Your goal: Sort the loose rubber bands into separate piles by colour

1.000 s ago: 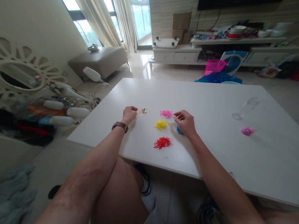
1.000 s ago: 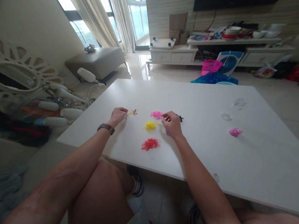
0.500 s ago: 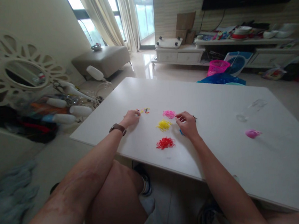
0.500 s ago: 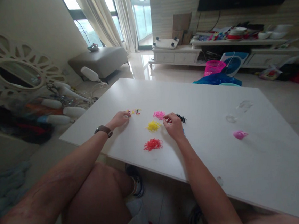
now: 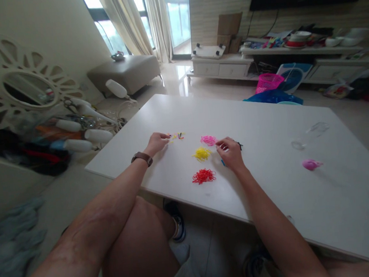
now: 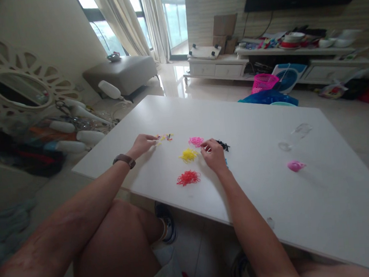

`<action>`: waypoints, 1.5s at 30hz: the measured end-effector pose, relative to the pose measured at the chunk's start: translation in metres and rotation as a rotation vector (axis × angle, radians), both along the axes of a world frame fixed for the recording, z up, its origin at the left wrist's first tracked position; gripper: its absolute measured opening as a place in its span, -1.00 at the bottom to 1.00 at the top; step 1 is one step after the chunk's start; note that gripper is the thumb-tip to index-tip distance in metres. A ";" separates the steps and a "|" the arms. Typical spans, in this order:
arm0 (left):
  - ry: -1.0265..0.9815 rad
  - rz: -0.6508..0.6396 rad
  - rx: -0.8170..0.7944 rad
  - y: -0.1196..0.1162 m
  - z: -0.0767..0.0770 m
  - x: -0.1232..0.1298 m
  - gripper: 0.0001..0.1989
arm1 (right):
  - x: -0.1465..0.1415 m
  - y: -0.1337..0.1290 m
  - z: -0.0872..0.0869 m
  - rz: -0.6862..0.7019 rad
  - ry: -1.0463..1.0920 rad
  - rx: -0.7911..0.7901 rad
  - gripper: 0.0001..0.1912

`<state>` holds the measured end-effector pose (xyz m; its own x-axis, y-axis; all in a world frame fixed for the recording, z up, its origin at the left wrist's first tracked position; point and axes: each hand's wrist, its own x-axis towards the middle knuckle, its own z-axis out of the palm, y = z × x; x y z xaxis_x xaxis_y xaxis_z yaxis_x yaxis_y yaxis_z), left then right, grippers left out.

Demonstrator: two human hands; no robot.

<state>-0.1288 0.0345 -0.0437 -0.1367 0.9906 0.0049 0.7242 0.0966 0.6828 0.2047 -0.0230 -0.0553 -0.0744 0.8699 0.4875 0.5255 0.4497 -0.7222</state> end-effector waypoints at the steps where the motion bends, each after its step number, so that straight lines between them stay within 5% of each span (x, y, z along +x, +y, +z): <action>1: -0.025 0.001 0.009 0.000 0.001 0.002 -0.75 | -0.001 0.000 0.000 0.002 -0.005 0.003 -0.88; 6: -0.103 -0.069 0.060 -0.003 0.006 0.025 -0.83 | -0.004 -0.002 -0.001 0.028 -0.022 0.003 -0.90; 15: -0.392 -0.487 0.030 -0.013 0.017 0.075 -0.90 | -0.009 -0.005 -0.008 0.237 -0.138 0.031 -0.87; 28: -0.362 -0.577 0.020 -0.014 0.021 0.101 -0.92 | -0.014 -0.009 -0.006 0.335 -0.215 0.042 -0.69; 33: -0.348 -0.511 0.026 -0.011 0.017 0.099 -0.85 | -0.012 -0.004 -0.009 0.171 -0.337 0.007 -0.66; 38: -0.174 -0.309 0.096 -0.004 0.019 0.088 -0.82 | -0.012 0.001 -0.007 -0.033 -0.573 -0.079 -0.64; 45: -0.050 0.042 0.073 0.006 0.020 0.048 -0.76 | -0.018 0.008 -0.004 -0.057 -0.684 -0.092 -0.64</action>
<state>-0.0803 0.0406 -0.0234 -0.1803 0.9812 0.0693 0.6856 0.0749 0.7241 0.1865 -0.0149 -0.0596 -0.2918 0.9171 0.2714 0.8975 0.3607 -0.2537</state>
